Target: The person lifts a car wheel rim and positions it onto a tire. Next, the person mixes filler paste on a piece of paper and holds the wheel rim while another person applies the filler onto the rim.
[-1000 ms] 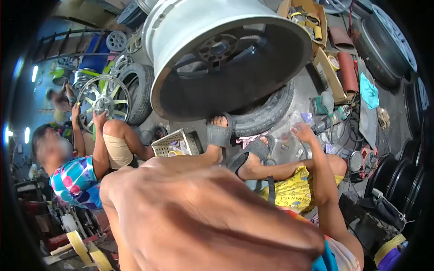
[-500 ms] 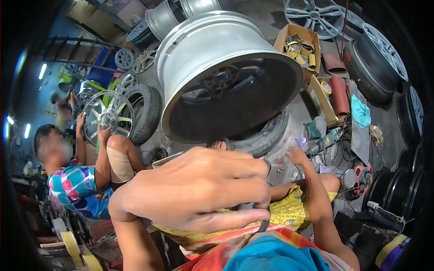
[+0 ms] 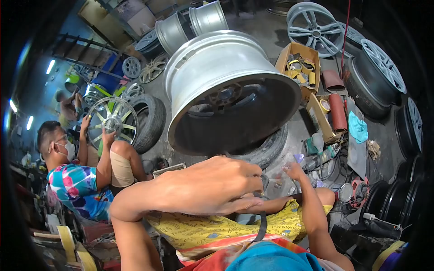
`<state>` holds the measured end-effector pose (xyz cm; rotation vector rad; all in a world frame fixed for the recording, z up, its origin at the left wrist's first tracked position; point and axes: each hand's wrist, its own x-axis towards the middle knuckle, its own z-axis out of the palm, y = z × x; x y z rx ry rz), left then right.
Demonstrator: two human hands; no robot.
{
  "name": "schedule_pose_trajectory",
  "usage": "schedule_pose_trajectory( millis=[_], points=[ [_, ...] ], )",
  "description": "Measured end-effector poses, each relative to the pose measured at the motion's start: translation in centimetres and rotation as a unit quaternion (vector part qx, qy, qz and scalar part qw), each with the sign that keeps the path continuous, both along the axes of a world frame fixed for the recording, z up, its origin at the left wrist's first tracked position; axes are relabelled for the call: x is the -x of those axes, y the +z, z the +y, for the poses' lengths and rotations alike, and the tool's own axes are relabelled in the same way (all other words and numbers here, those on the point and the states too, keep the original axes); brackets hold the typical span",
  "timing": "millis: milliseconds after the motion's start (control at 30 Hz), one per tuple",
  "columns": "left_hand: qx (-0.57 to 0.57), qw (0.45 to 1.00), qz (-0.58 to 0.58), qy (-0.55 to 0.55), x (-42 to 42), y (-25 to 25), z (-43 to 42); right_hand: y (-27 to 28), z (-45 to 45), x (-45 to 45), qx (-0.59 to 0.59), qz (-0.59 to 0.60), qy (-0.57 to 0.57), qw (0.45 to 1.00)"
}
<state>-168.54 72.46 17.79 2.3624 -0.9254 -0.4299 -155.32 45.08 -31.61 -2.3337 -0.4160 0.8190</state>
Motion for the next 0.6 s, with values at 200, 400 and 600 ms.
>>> schedule_pose_trajectory(
  millis=[200,400,600],
  points=[
    [-0.014,0.999,-0.035,0.026,-0.3,0.0,0.1,-1.0,-0.1,0.0,-0.017,0.019,-0.014,1.000],
    [0.024,0.994,-0.090,0.049,-1.4,1.1,1.2,-2.2,-0.2,0.3,-0.049,-0.110,0.018,0.993],
    [-0.021,0.894,-0.331,0.301,-7.7,3.9,7.6,8.0,1.2,-0.2,-0.197,-0.046,-0.113,0.973]
  ],
)
